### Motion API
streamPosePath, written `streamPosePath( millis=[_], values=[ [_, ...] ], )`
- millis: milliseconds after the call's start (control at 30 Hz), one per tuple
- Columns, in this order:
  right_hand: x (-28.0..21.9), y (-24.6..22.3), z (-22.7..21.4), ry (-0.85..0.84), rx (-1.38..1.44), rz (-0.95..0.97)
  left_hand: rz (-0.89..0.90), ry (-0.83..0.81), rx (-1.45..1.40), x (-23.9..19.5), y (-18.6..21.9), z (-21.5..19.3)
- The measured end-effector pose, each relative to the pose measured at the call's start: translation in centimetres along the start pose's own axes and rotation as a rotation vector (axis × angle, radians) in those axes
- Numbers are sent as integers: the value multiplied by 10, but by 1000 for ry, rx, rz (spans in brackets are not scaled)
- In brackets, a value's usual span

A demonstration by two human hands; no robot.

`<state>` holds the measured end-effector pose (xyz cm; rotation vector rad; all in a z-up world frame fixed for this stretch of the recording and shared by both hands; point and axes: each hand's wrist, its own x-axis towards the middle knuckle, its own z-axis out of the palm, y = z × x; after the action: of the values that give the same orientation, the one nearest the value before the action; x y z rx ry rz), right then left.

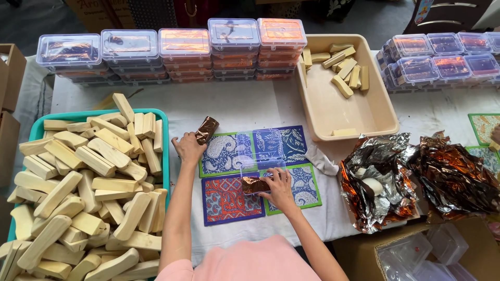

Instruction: The person cleans a small plastic container with a white cloth, then wipes the surface of four patterned tiles. They proceed to pick up wooden blocks from a beige tray and wipe each one individually with the cloth before placing them into a teal bin.

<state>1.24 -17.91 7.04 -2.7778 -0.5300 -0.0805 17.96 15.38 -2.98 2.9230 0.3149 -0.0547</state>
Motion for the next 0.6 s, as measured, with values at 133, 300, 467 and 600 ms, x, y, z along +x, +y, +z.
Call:
streamPosePath(
  millis=[133, 300, 467, 600],
  values=[
    [-6, 3, 8, -48, -16, 14, -116, 18, -263, -12, 4, -16],
    [-14, 10, 22, -56, 30, 17, -143, -235, -579, -45, 22, -37],
    [-13, 15, 24, 5, 185, 50, -207, -409, -1087, -105, 66, -54],
    [-14, 20, 21, 80, 350, 37, -125, -467, -1449, -140, 93, -25]
  ],
)
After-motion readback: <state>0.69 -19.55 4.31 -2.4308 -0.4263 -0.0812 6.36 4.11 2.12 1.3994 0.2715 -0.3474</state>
